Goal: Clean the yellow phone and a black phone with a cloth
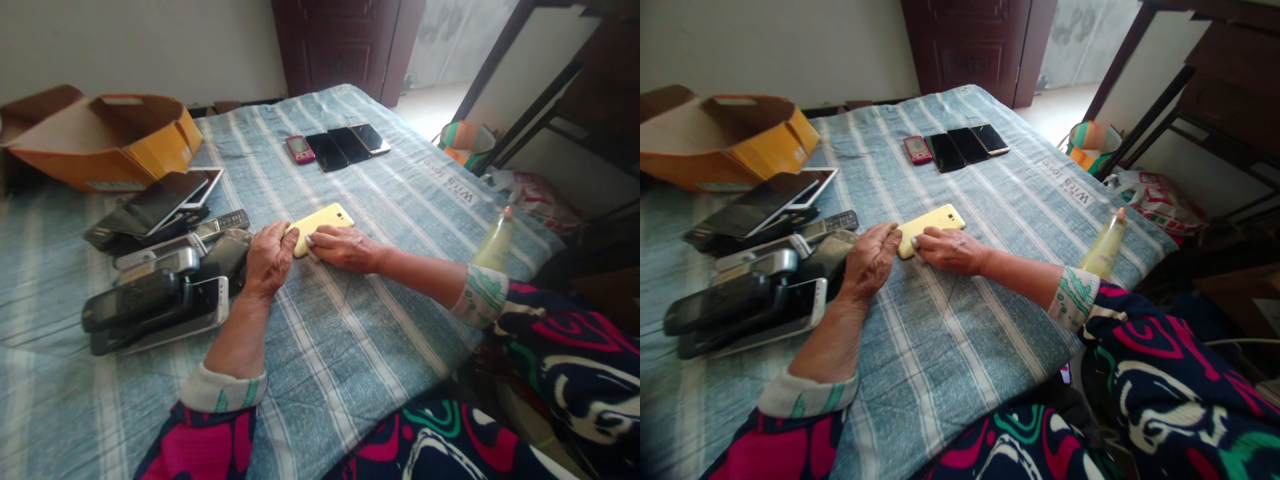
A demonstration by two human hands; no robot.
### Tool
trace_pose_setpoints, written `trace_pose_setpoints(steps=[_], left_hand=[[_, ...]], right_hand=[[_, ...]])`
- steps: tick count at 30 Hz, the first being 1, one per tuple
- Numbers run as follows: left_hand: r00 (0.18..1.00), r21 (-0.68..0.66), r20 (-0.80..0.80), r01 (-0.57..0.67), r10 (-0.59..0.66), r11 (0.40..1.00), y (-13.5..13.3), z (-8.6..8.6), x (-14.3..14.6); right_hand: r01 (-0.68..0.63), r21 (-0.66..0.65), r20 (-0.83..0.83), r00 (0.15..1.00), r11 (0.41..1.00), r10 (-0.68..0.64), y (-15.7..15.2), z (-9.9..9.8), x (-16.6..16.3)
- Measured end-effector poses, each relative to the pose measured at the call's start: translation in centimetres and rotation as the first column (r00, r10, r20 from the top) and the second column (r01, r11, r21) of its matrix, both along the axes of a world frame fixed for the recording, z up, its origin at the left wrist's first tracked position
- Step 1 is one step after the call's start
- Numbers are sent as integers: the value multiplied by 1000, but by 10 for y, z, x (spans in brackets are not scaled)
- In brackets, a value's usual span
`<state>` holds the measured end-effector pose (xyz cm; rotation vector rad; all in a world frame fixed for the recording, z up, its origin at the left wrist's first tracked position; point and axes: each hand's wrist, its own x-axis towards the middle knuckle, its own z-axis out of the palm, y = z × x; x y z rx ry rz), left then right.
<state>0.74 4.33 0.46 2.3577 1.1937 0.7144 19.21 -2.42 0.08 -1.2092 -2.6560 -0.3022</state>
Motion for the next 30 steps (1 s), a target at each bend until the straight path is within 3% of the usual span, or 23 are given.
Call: trace_pose_setpoints(steps=[4, 11, 15, 23, 30], left_hand=[[1000, 0, 2, -3, 3, 1000, 0, 0, 1], [999, -20, 51, 5, -4, 1000, -4, 7, 0], [997, -10, 71, 15, -14, 1000, -4, 7, 0], [1000, -12, 26, 8, -8, 1000, 0, -1, -1], [1000, -14, 10, 3, -3, 1000, -2, -2, -4]], right_hand=[[28, 3, -30, 999, 1000, -27, 2, 0, 3], [-12, -34, -21, 1000, 999, 11, 14, -8, -35], [-36, -35, -25, 999, 999, 35, 14, -9, -41], [98, -42, -107, 989, 994, -102, -1, -1, 13], [222, 1, -243, 946, 975, -215, -11, -8, 54]])
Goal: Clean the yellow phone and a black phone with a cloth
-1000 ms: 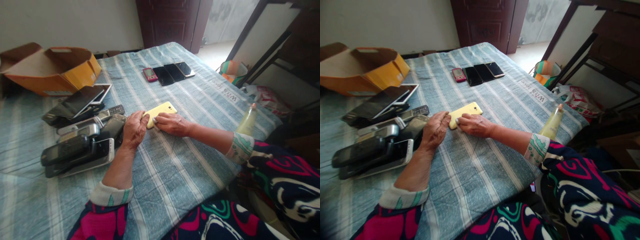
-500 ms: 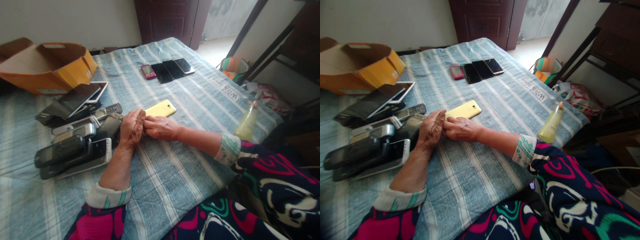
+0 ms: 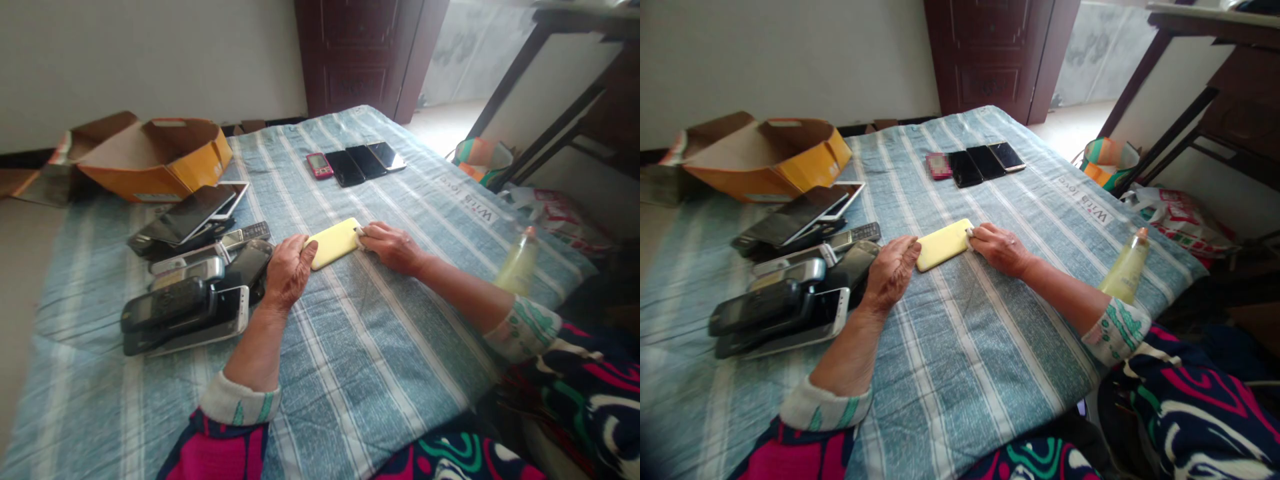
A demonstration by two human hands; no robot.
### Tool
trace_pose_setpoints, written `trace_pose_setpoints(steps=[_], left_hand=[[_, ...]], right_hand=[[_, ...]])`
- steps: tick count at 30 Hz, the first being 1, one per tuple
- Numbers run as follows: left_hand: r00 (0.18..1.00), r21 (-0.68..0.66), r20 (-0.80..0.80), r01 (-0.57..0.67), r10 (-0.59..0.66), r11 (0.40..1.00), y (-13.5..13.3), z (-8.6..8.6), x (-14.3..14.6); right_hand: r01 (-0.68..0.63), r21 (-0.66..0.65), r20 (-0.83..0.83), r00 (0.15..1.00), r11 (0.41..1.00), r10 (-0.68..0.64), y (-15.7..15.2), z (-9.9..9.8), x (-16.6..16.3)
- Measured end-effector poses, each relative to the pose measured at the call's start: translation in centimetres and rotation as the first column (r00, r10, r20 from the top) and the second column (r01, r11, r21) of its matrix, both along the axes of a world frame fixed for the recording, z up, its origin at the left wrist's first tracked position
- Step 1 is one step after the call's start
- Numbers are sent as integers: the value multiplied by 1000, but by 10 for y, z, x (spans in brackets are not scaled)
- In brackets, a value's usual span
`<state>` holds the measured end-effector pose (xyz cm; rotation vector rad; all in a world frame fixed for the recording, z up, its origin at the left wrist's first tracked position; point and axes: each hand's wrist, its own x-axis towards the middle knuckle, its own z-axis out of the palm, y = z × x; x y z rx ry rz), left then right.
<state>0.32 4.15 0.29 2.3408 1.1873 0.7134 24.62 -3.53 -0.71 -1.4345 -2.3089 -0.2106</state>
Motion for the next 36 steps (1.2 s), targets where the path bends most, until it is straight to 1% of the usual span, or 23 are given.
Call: trace_pose_setpoints(steps=[3, 6, 11, 14, 17, 20, 24, 27, 30, 36], left_hand=[[1000, 5, 0, 1, -1, 1000, -1, 0, -1], [1000, 5, 12, -11, 11, 1000, -1, -1, -1], [998, 2, 57, -14, 14, 1000, -3, -2, -3], [997, 6, 69, -14, 13, 1000, -3, -2, -4], [997, 13, 76, -8, 7, 1000, -4, -3, -5], [997, 14, 80, -16, 15, 1000, -4, -4, -6], [997, 19, 75, -26, 24, 999, -4, -6, -6], [997, 17, 79, -21, 20, 1000, -4, -6, -7], [996, 12, 90, -22, 21, 1000, -5, -6, -7], [994, 22, 103, -22, 19, 1000, -3, -7, -9]], right_hand=[[-47, 45, -4, 999, 998, 47, 1, -1, -10], [-123, 66, 54, 991, 990, 120, 4, 2, -33], [-207, 28, 156, 967, 978, 201, 12, 8, -74], [-223, 9, 181, 959, 975, 218, 15, 10, -89], [-226, -1, 185, 957, 974, 222, 14, 11, -87], [-218, 11, 159, 964, 976, 213, 11, 10, -68], [-191, 119, 120, 977, 974, 177, 9, 5, -33], [-173, 179, 120, 981, 969, 153, 9, 3, -20], [-162, 160, 126, 982, 974, 143, 9, 3, -28], [-171, 17, 145, 975, 985, 167, 12, 7, -78]])
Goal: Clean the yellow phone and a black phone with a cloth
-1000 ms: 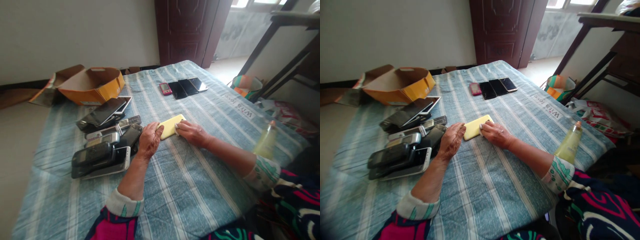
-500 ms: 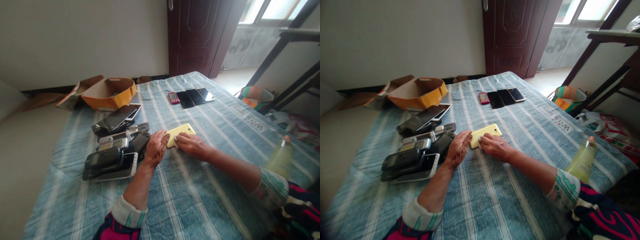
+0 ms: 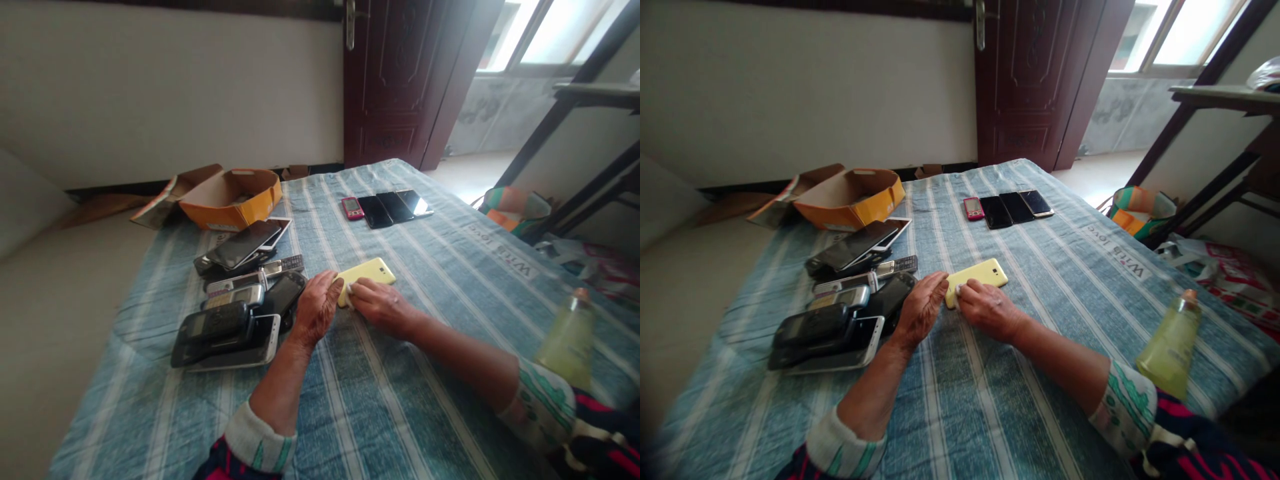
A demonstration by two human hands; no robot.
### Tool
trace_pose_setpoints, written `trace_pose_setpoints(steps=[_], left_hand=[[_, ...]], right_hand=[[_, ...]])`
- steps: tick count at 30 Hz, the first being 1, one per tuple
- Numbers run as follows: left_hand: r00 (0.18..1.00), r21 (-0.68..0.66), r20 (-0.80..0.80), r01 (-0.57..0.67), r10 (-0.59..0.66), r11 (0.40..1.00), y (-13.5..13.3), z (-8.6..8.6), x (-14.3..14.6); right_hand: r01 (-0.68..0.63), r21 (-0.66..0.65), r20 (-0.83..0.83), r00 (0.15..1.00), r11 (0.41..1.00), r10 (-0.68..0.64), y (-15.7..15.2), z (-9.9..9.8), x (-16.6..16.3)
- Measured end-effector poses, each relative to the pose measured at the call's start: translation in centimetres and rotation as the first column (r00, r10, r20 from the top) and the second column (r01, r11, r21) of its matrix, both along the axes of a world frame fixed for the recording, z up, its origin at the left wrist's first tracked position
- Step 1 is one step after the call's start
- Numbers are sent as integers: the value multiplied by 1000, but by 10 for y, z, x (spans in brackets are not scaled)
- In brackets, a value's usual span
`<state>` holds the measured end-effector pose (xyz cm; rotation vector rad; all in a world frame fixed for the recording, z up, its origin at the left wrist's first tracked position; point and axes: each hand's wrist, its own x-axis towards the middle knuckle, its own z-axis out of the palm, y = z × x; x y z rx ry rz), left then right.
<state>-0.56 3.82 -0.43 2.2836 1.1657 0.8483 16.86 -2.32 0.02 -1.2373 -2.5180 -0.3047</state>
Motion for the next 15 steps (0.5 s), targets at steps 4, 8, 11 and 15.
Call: trace_pose_setpoints(steps=[4, 8, 11, 15], left_hand=[[1000, -6, -9, -3, 3, 1000, 1, -2, -2], [1000, -23, -12, -10, 10, 1000, 1, -3, -3], [1000, -21, -15, -9, 9, 1000, 1, -2, -3], [999, -22, -31, -13, 12, 1000, 0, 0, -3]], right_hand=[[2, -40, -8, 1000, 999, -2, 4, -3, -27], [-12, -45, -26, 1000, 999, 11, 4, -4, -30], [7, -51, -53, 999, 999, -10, 1, -2, -17], [92, -46, -134, 986, 995, -97, -2, -1, 12]])
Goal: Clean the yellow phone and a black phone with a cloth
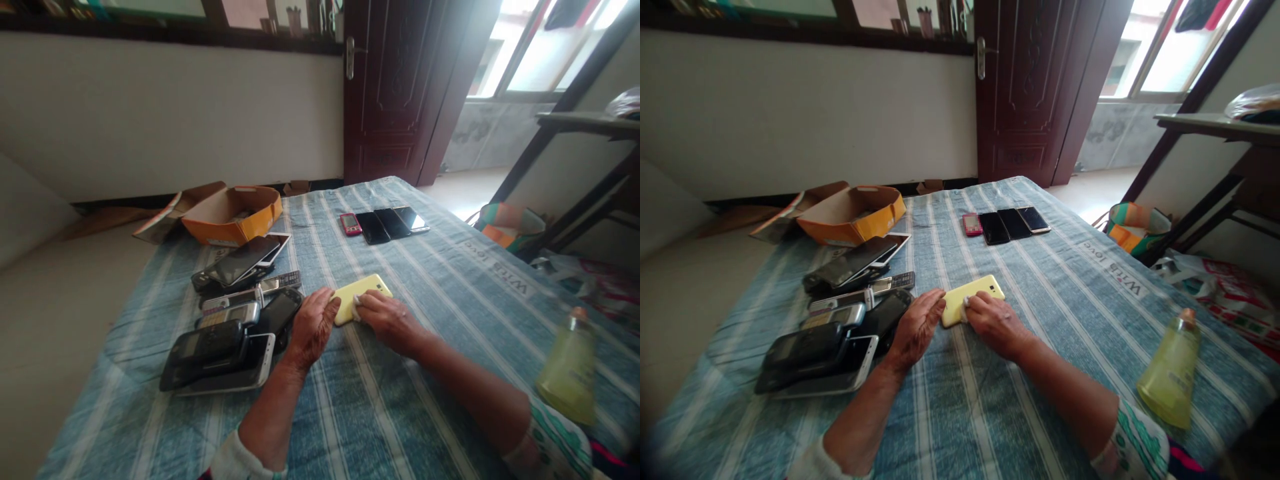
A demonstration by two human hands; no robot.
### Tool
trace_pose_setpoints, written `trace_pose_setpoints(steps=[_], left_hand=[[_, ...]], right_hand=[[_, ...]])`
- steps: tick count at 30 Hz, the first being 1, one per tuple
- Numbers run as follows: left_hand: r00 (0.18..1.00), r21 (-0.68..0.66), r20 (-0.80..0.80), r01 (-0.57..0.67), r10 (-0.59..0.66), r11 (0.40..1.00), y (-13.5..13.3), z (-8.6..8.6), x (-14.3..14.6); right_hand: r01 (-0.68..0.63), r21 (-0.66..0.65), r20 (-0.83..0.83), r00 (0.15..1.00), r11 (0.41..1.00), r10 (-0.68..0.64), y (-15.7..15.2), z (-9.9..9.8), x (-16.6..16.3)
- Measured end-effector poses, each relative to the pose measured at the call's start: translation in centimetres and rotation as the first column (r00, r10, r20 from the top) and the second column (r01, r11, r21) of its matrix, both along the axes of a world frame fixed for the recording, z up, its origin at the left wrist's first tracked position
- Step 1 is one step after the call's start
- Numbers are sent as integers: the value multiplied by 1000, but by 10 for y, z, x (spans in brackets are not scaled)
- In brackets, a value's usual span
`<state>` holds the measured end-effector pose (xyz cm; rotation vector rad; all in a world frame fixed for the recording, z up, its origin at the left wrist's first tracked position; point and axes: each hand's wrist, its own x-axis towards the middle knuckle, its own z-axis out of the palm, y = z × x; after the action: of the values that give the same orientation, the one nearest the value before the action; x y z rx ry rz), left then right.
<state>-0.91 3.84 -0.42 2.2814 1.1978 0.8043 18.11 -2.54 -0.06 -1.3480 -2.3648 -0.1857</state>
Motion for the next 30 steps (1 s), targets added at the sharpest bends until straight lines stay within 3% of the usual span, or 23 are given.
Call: trace_pose_setpoints(steps=[3, 7, 13, 21, 30], left_hand=[[1000, 6, -2, -8, 8, 1000, 0, 1, 0], [1000, 16, 1, -5, 5, 1000, 0, 1, -1], [1000, 40, -13, -4, 4, 999, 0, -1, -1], [1000, 103, -21, -12, 14, 995, -1, -7, -1], [993, 106, -116, 6, 6, 994, -10, 0, 1]], right_hand=[[89, 18, -58, 994, 996, -88, -1, -4, 21], [233, -57, -67, 969, 971, -236, -1, -7, 42], [412, -193, -9, 907, 890, -422, -2, -2, 42], [475, -227, 60, 878, 850, -474, -3, -1, 30], [528, -297, 81, 844, 795, -530, 13, 11, 24]])
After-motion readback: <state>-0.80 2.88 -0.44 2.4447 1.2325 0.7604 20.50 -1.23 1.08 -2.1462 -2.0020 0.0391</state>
